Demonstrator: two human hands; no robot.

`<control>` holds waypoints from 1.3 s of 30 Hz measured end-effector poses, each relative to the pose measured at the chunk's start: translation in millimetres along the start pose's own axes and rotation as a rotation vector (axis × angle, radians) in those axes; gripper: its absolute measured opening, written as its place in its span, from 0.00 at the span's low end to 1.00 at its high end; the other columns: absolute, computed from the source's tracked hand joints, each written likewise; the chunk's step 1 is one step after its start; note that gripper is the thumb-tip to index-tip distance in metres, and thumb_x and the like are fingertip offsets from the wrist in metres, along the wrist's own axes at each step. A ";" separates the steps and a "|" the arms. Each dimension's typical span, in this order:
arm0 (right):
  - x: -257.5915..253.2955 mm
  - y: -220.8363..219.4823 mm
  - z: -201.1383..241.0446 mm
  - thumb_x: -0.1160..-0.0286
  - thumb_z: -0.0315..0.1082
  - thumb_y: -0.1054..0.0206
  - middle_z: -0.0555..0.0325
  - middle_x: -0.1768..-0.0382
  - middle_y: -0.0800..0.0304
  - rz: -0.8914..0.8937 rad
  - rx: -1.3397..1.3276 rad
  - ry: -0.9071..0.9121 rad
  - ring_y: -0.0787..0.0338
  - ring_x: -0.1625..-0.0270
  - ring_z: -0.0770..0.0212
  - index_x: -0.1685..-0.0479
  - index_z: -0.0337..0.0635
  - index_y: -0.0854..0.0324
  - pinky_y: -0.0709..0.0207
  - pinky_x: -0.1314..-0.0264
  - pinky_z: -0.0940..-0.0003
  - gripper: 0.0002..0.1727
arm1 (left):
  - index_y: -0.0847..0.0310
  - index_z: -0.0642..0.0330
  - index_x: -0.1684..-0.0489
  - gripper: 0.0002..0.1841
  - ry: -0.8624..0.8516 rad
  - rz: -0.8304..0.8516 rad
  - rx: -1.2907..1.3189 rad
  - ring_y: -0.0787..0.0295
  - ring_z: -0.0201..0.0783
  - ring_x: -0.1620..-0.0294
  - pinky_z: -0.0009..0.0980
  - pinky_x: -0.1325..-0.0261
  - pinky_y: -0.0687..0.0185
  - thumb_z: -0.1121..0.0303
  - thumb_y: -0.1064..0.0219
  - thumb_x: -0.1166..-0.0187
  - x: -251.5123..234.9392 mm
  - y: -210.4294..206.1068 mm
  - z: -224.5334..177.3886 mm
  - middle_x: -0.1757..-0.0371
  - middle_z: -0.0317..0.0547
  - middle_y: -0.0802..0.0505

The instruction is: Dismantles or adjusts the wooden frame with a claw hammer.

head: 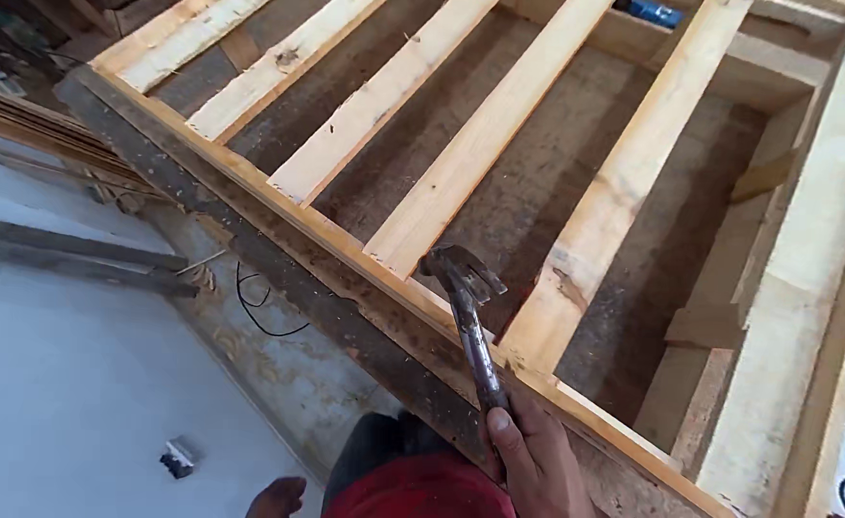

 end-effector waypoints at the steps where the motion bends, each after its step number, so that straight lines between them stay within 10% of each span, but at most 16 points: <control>1: -6.3 -4.3 3.2 0.14 0.68 0.51 0.66 0.73 0.13 0.001 0.008 -0.016 0.18 0.83 0.67 0.37 0.43 0.21 0.19 0.86 0.66 0.36 | 0.18 0.66 0.32 0.24 -0.057 0.020 -0.045 0.07 0.53 0.42 0.55 0.39 0.12 0.54 0.37 0.13 -11.7 8.2 -20.8 0.39 0.60 0.07; 9: -28.4 -36.7 37.3 0.14 0.68 0.53 0.65 0.74 0.15 -0.040 0.083 -0.092 0.18 0.83 0.67 0.41 0.45 0.21 0.19 0.86 0.66 0.35 | 0.16 0.61 0.35 0.21 -0.183 0.184 -0.178 0.07 0.49 0.42 0.51 0.39 0.12 0.55 0.38 0.13 -93.2 46.7 -132.1 0.41 0.54 0.07; 15: -26.3 -77.1 79.5 0.13 0.68 0.54 0.62 0.75 0.15 -0.219 0.147 0.003 0.18 0.82 0.67 0.37 0.44 0.22 0.21 0.86 0.66 0.36 | 0.18 0.64 0.33 0.21 -0.103 0.232 -0.236 0.08 0.52 0.41 0.53 0.39 0.13 0.56 0.39 0.11 -147.7 116.6 -124.7 0.37 0.58 0.09; 22: -43.9 -89.0 100.3 0.15 0.71 0.55 0.69 0.80 0.18 -0.192 0.369 -0.302 0.20 0.85 0.69 0.49 0.52 0.18 0.21 0.87 0.66 0.34 | 0.20 0.63 0.29 0.23 0.088 0.114 -0.158 0.09 0.52 0.43 0.52 0.47 0.16 0.54 0.41 0.10 -188.9 190.0 -107.4 0.35 0.59 0.10; 26: -29.0 -103.4 115.3 0.14 0.70 0.56 0.63 0.77 0.16 -0.305 0.284 -0.084 0.19 0.83 0.68 0.41 0.45 0.22 0.21 0.87 0.65 0.37 | 0.20 0.63 0.29 0.21 0.077 0.098 -0.094 0.10 0.50 0.43 0.51 0.47 0.17 0.56 0.41 0.09 -194.9 190.7 -119.8 0.35 0.58 0.10; 31: -36.1 -99.4 99.3 0.16 0.66 0.51 0.63 0.80 0.16 -0.158 0.447 -0.522 0.16 0.83 0.63 0.46 0.46 0.17 0.17 0.81 0.57 0.32 | 0.21 0.64 0.29 0.21 0.017 0.199 -0.066 0.10 0.50 0.43 0.49 0.45 0.16 0.58 0.42 0.09 -175.3 149.1 -161.9 0.36 0.59 0.10; 39: -105.3 -114.0 161.3 0.12 0.67 0.56 0.59 0.74 0.14 -0.162 -0.001 0.122 0.15 0.79 0.65 0.42 0.48 0.22 0.17 0.81 0.65 0.33 | 0.14 0.58 0.37 0.21 -0.181 0.196 -0.182 0.09 0.49 0.38 0.56 0.35 0.15 0.52 0.38 0.13 -181.5 145.0 -180.5 0.41 0.53 0.07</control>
Point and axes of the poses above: each hand's wrist, its own x-axis away from the middle knuckle, its own y-axis out of the back of the hand, z = x × y, the point moved 1 cm from there along -x, towards the middle knuckle
